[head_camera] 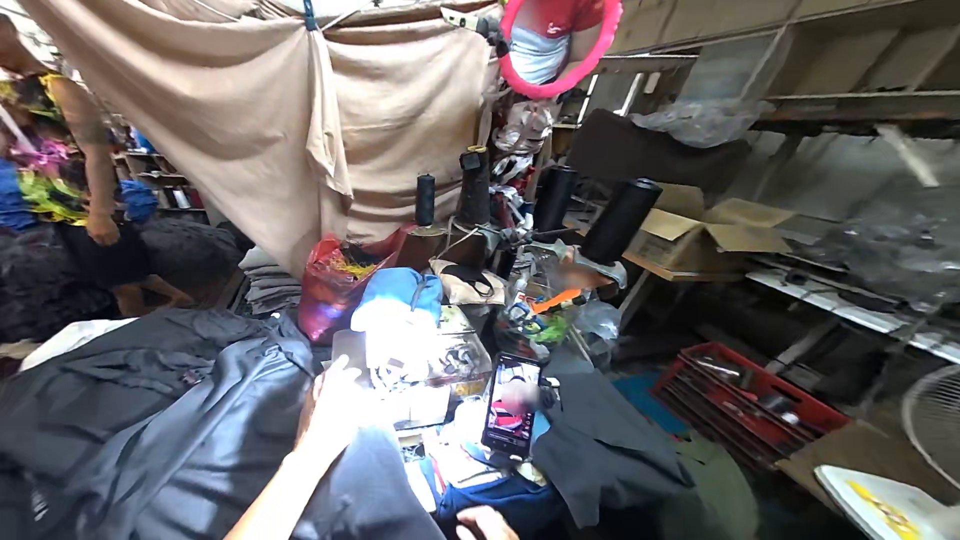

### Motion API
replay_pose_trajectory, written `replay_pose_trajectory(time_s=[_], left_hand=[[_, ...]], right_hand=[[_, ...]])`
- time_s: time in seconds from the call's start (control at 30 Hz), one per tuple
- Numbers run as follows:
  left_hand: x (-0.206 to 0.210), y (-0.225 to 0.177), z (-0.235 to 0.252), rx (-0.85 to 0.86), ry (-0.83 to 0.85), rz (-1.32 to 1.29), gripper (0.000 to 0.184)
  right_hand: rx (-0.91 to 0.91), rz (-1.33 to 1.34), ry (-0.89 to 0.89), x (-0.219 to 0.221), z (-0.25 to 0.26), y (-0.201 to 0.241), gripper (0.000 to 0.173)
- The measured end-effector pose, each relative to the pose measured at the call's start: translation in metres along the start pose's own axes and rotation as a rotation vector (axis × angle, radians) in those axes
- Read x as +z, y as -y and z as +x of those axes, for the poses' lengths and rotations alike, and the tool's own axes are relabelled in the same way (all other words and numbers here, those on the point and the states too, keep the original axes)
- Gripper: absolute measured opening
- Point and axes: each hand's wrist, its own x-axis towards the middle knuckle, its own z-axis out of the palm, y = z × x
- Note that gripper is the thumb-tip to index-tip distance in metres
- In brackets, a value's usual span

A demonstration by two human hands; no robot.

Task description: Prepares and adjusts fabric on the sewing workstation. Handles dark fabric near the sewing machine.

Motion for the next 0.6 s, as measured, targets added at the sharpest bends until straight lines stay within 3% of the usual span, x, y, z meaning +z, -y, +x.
replay_pose_trajectory(time_s=[0.1, 0.23, 0.33, 0.43, 0.6], left_hand=[[-0.002, -0.01, -0.004, -0.093, 0.075, 0.148, 0.031], [0.01, 0.001, -0.023, 0.098, -0.025, 0.085, 0.034], [0.01, 0.008, -0.028, 0.177, -0.005, 0.102, 0.041], [0.007, 0.017, -0.018, 0.125, 0.068, 0.167, 0.052], [-0.007, 0.017, 0.012, -0.016, 0.277, 0.267, 0.06]], right_hand=[[-0.147, 0.178, -0.21, 0.015, 0.049, 0.041, 0.018], [0.048, 0.205, 0.027, 0.032, 0.094, 0.075, 0.034], [0.099, 0.291, 0.124, 0.036, 0.101, 0.082, 0.034], [0.092, 0.501, 0.159, 0.038, 0.098, 0.079, 0.026], [0.044, 0.446, 0.05, 0.045, 0.092, 0.077, 0.026]])
